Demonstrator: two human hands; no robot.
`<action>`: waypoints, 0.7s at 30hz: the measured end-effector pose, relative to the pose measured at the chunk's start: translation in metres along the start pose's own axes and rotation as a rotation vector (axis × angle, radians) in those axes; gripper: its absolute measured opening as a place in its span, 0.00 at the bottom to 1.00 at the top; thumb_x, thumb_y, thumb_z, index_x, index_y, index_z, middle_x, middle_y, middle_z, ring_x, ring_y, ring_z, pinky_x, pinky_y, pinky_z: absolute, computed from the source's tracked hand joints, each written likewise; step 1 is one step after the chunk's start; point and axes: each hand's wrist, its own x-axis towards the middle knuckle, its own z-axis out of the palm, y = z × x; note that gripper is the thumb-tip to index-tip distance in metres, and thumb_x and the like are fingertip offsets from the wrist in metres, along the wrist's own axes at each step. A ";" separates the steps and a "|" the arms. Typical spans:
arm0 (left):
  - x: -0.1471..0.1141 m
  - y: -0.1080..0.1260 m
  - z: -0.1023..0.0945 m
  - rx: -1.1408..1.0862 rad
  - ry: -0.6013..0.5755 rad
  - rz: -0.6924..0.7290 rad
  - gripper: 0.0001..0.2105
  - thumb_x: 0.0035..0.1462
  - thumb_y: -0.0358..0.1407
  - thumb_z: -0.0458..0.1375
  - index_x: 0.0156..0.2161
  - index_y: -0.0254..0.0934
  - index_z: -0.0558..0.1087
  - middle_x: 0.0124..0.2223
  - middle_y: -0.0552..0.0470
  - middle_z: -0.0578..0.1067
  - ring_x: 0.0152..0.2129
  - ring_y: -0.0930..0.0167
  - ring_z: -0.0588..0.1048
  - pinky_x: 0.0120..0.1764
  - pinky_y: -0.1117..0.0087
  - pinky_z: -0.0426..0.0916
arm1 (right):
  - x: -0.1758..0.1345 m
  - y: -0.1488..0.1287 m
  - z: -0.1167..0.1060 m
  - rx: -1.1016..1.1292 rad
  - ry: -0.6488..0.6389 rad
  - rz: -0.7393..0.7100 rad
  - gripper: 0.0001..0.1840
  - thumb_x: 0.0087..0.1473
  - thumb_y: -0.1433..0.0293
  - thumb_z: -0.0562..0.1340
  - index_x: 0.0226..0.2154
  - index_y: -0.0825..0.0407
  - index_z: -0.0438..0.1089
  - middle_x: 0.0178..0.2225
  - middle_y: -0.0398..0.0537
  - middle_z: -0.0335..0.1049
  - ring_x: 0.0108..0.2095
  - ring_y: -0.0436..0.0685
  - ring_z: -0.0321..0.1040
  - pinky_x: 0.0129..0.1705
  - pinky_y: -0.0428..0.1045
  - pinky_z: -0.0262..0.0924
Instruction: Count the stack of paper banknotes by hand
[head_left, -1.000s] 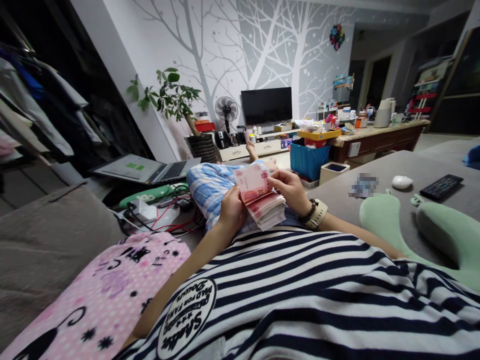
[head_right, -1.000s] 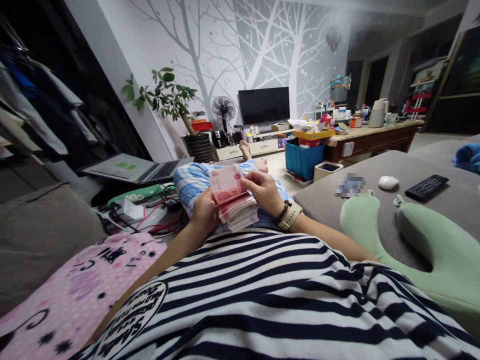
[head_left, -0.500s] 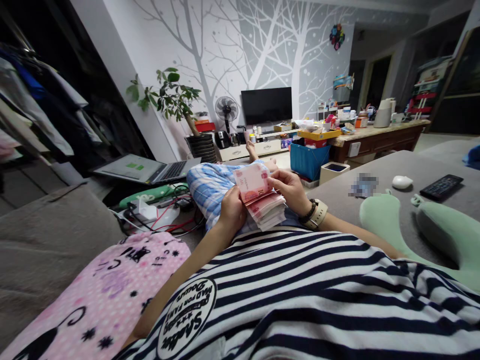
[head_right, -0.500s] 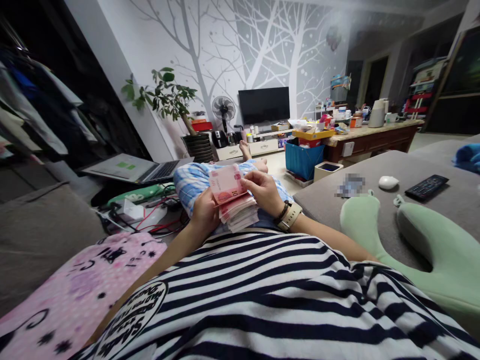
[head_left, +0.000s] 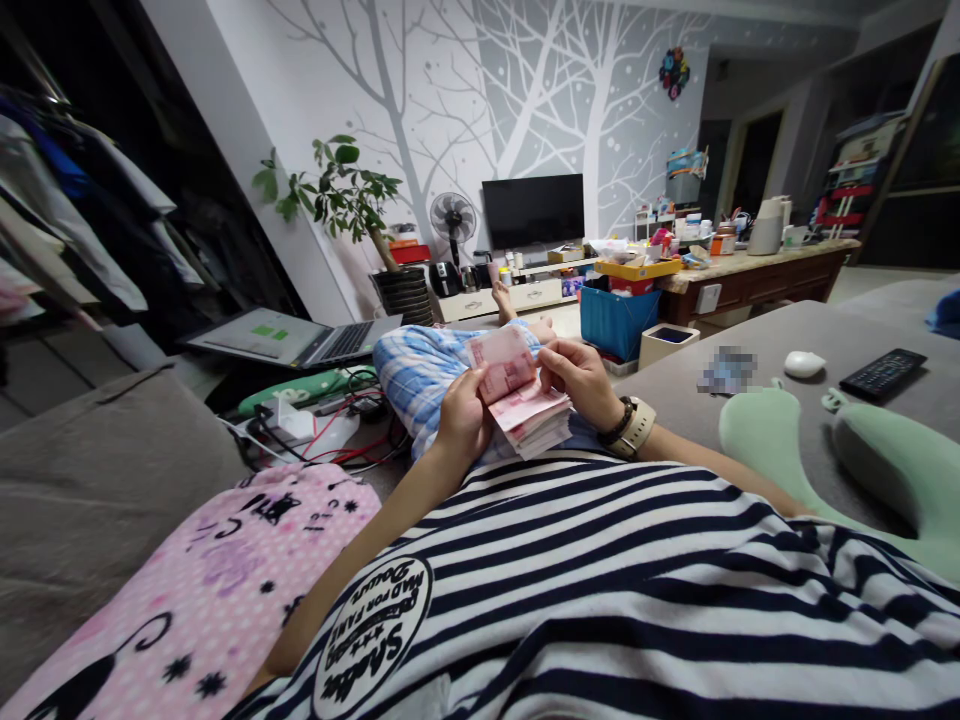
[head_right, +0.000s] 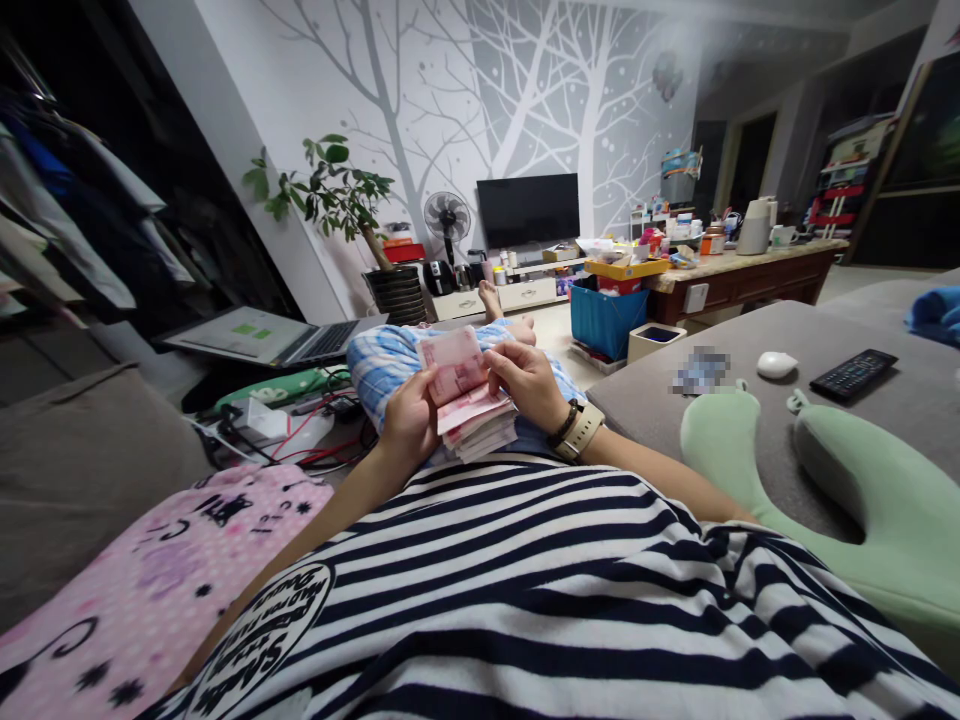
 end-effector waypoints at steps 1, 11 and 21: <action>0.000 0.000 -0.001 -0.001 -0.007 -0.012 0.15 0.56 0.43 0.83 0.42 0.40 0.87 0.45 0.44 0.94 0.55 0.47 0.94 0.69 0.42 0.87 | 0.000 0.000 0.000 0.000 0.000 0.000 0.46 0.55 0.18 0.78 0.30 0.44 0.76 0.23 0.41 0.70 0.26 0.55 0.61 0.34 0.55 0.65; -0.005 0.007 0.007 0.018 -0.010 -0.018 0.16 0.53 0.43 0.85 0.37 0.43 0.83 0.41 0.44 0.93 0.63 0.39 0.93 0.70 0.36 0.88 | 0.003 0.001 -0.001 -0.045 0.045 -0.030 0.43 0.51 0.24 0.84 0.31 0.44 0.75 0.27 0.42 0.73 0.30 0.56 0.65 0.39 0.56 0.68; -0.007 0.009 0.005 0.006 -0.024 -0.014 0.20 0.52 0.37 0.81 0.50 0.44 0.86 0.49 0.44 0.94 0.66 0.39 0.92 0.70 0.35 0.88 | 0.008 0.014 -0.006 -0.022 0.092 0.021 0.39 0.50 0.33 0.87 0.38 0.43 0.75 0.33 0.42 0.76 0.38 0.59 0.71 0.43 0.55 0.68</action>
